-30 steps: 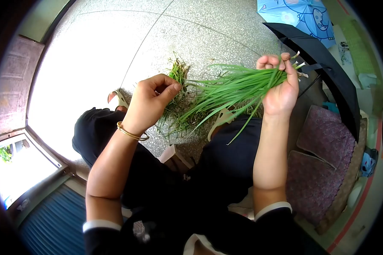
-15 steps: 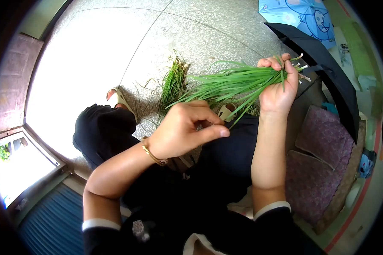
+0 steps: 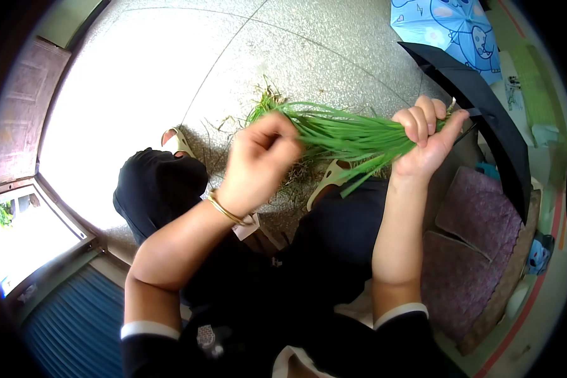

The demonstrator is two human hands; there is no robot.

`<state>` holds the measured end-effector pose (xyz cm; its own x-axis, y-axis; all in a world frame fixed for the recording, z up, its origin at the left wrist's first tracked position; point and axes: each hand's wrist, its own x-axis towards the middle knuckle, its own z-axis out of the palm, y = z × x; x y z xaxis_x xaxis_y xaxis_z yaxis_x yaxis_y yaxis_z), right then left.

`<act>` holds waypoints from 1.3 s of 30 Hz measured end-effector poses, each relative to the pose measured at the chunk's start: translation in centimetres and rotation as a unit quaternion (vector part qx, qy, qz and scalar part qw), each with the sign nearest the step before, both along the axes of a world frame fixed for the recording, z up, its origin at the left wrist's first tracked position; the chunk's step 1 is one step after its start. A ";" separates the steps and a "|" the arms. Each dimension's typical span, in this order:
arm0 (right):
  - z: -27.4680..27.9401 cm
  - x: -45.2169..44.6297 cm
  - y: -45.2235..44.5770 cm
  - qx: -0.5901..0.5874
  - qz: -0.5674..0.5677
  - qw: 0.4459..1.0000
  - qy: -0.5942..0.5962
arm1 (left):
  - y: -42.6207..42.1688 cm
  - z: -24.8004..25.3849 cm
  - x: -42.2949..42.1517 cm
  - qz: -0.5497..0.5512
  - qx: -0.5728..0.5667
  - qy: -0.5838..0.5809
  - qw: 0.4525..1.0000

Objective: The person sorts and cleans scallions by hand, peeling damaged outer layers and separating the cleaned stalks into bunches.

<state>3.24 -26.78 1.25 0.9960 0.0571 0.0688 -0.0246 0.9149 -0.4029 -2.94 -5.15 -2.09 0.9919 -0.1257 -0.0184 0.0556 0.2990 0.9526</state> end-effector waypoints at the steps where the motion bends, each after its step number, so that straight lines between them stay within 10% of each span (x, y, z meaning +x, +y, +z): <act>1: 0.0 0.1 -0.5 0.017 0.014 0.999 -0.025 | 0.8 0.4 0.5 0.037 -0.021 0.013 0.999; 4: 0.2 0.2 -2.1 0.044 0.030 0.997 -0.055 | 2.9 0.2 1.9 0.095 -0.062 0.021 0.993; 8: 1.0 0.1 -4.5 0.003 -0.039 0.995 -0.090 | 3.0 -0.6 2.3 0.029 0.203 -0.005 0.979; 16: -0.8 -3.6 -12.6 -0.295 -0.413 0.861 0.036 | 1.4 -2.9 1.6 -0.037 0.456 -0.156 0.875; 20: -8.7 -7.3 -17.8 -0.495 -0.524 0.664 0.201 | 1.4 -3.1 1.8 -0.038 0.458 -0.108 0.881; 26: -19.9 -13.5 -22.9 -0.780 -0.296 0.342 0.433 | -0.3 -4.7 1.9 -0.057 0.501 -0.095 0.858; 32: -24.0 -14.6 -23.8 -0.787 -0.099 0.368 0.486 | -0.6 -6.9 1.6 -0.084 0.525 -0.054 0.845; 36: -30.7 -13.6 -24.2 -0.873 -0.210 0.326 0.296 | -0.2 -8.8 1.7 -0.075 0.533 -0.050 0.842; 38: -29.2 -11.9 -24.3 -0.700 -0.154 0.543 0.437 | 0.6 -9.9 1.8 -0.072 0.531 -0.036 0.844; 39: -30.4 -10.7 -25.2 -0.700 -0.153 0.548 0.433 | 0.7 -10.3 2.5 -0.077 0.534 -0.049 0.840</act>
